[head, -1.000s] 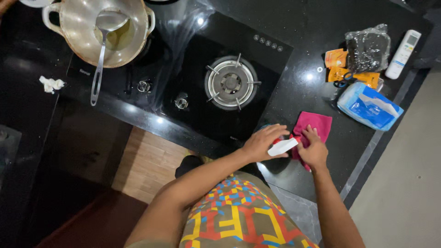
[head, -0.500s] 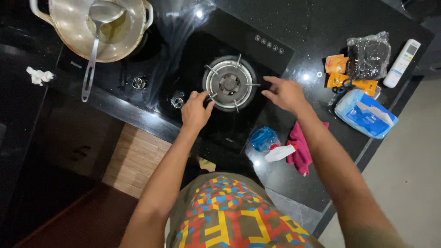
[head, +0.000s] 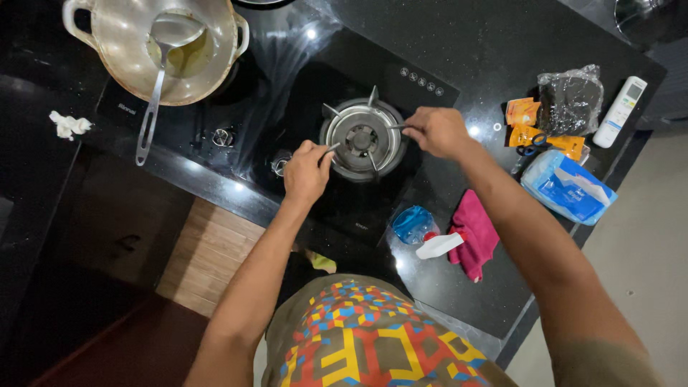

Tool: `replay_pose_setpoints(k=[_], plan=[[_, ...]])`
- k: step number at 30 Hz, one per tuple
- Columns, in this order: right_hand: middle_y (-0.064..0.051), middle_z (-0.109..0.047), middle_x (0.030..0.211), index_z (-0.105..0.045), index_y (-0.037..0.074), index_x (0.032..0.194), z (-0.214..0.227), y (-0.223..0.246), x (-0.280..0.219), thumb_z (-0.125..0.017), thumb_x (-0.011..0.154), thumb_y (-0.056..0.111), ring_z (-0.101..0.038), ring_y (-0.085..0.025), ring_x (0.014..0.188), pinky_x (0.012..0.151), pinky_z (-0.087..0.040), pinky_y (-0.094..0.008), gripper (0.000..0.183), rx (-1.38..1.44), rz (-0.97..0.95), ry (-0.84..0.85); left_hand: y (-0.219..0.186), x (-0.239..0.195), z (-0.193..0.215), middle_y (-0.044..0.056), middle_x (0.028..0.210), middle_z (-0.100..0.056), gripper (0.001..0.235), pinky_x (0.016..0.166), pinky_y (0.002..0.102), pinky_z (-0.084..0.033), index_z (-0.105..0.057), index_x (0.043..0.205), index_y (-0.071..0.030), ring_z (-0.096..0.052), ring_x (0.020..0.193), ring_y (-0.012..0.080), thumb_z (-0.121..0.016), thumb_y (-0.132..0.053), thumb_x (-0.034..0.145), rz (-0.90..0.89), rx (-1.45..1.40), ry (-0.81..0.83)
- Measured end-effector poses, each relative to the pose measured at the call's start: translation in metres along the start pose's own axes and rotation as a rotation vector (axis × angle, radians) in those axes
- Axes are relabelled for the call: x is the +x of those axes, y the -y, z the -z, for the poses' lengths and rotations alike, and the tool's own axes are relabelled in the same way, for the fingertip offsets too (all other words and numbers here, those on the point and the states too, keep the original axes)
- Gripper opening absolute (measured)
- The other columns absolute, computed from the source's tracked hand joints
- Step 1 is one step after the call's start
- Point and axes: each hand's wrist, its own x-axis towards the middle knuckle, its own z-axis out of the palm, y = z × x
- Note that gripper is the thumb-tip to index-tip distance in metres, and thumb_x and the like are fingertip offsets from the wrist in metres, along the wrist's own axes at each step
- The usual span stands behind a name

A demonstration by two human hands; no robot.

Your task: The person cleans a gas stove by wiping the surface with a cloth, spraying cleaner, and scrubbing the area. They remove the burner grate, wash it in the sink, and then place it back on the stove.

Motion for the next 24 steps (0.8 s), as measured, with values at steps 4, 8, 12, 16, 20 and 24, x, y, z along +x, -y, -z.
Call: replay_pose_setpoints(k=[4,8,12,16,20,24], plan=[[-0.009,-0.072,0.088,-0.079,0.012,0.101,0.031,0.01,0.026,-0.075,0.09,0.028,-0.07,-0.03,0.081,0.07,-0.053,-0.043,0.02,0.119,-0.145,0.068,-0.009,0.015,0.017,0.011,0.099,-0.067,0.016,0.078,0.044,-0.053,-0.072,0.101,-0.006,-0.067,0.093,0.034,-0.072,-0.02,0.095,-0.088,-0.063,-0.083],[-0.006,-0.069,0.076,-0.076,0.006,0.097,0.064,0.018,0.05,-0.078,0.087,0.024,-0.065,-0.018,0.07,0.065,-0.051,-0.035,0.02,0.335,-0.188,0.074,-0.017,0.029,0.041,0.013,0.098,-0.067,0.014,0.081,0.042,-0.052,-0.069,0.099,-0.003,-0.066,0.094,0.0348,-0.07,-0.017,0.097,-0.151,-0.13,-0.139],[0.0,-0.063,0.069,-0.075,0.004,0.09,0.088,0.034,0.076,-0.078,0.089,0.018,-0.055,-0.009,0.065,0.059,-0.044,-0.029,0.014,0.498,-0.159,0.138,-0.021,0.034,0.065,0.011,0.097,-0.072,0.019,0.08,0.032,-0.054,-0.068,0.103,-0.002,-0.07,0.087,0.0212,-0.063,-0.019,0.1,0.133,-0.448,-0.078],[0.002,-0.055,0.063,-0.072,0.002,0.082,0.099,0.068,0.1,-0.076,0.09,0.016,-0.048,-0.007,0.058,0.053,-0.035,-0.028,0.016,0.64,-0.233,0.236,-0.01,0.032,0.088,0.011,0.105,-0.077,0.022,0.094,0.029,-0.053,-0.068,0.103,0.001,-0.071,0.1,0.0176,-0.056,-0.018,0.104,0.198,-0.828,-0.067],[0.004,-0.054,0.063,-0.07,0.002,0.079,0.108,0.116,0.124,-0.075,0.088,0.012,-0.044,-0.005,0.058,0.052,-0.033,-0.028,0.015,0.619,-0.166,0.183,0.009,0.019,0.114,0.016,0.102,-0.076,0.021,0.095,0.035,-0.058,-0.062,0.096,0.001,-0.075,0.1,0.0263,-0.052,-0.016,0.104,0.308,-1.101,-0.085],[0.005,-0.056,0.063,-0.071,0.004,0.078,0.112,0.173,0.153,-0.073,0.091,0.016,-0.045,-0.004,0.058,0.052,-0.035,-0.026,0.018,0.616,-0.076,0.128,0.029,-0.006,0.149,0.018,0.097,-0.074,0.024,0.084,0.04,-0.059,-0.058,0.089,-0.004,-0.077,0.092,0.0357,-0.048,-0.021,0.103,0.475,-1.288,-0.051]])
